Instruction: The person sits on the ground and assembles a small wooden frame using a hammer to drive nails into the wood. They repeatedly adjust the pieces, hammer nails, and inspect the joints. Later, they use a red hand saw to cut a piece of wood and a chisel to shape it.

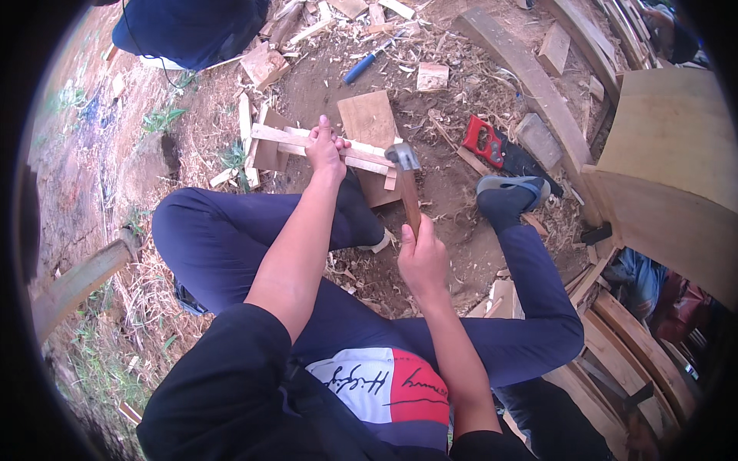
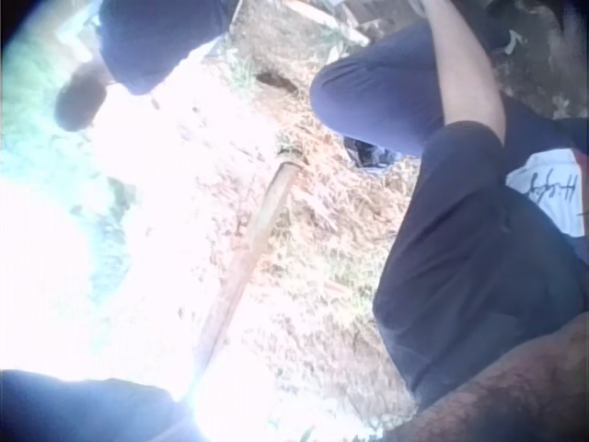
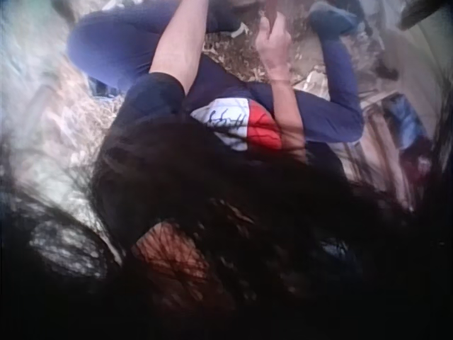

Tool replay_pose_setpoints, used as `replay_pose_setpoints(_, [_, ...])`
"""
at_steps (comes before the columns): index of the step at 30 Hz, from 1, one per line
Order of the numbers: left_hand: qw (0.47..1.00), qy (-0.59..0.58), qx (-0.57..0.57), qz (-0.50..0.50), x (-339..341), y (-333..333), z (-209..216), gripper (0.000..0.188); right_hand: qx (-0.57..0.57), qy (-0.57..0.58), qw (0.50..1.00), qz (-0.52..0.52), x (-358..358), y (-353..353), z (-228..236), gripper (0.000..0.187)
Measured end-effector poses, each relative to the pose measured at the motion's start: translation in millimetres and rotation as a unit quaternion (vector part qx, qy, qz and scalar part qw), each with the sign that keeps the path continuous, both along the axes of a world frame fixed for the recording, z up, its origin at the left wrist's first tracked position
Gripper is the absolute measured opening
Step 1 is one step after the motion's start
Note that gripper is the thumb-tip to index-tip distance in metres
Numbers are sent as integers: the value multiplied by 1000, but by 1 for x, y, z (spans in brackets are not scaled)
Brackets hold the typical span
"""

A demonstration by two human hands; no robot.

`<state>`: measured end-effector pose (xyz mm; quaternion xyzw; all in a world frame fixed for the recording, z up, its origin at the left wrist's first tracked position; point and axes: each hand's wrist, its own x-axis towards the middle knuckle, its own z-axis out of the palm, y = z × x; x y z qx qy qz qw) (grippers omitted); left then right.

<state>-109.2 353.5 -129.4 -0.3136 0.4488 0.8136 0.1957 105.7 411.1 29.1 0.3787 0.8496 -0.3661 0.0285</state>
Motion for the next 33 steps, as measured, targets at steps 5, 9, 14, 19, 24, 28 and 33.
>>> replay_pose_setpoints(5, [999,8,-24,27,3,3,3,36,28,121,991,-46,-9,1,42,30])
replay_pose_setpoints(9, [1000,-3,-11,23,6,-1,3,35,62,-43,996,42,19,8,-18,31])
replay_pose_setpoints(14, [1000,7,-26,10,10,-4,0,34,-13,-8,999,-30,-3,10,25,31])
replay_pose_setpoints(19, [1000,8,-16,9,9,-5,2,34,79,90,993,6,13,14,20,31])
replay_pose_setpoints(24, [999,-12,-30,6,10,-2,1,36,28,-64,997,17,14,23,-17,34])
replay_pose_setpoints(28, [1000,11,-22,4,11,-3,3,34,60,123,990,-19,19,17,16,32])
replay_pose_setpoints(33, [1000,0,-29,2,13,-2,5,33,49,-180,979,77,21,18,-28,35])
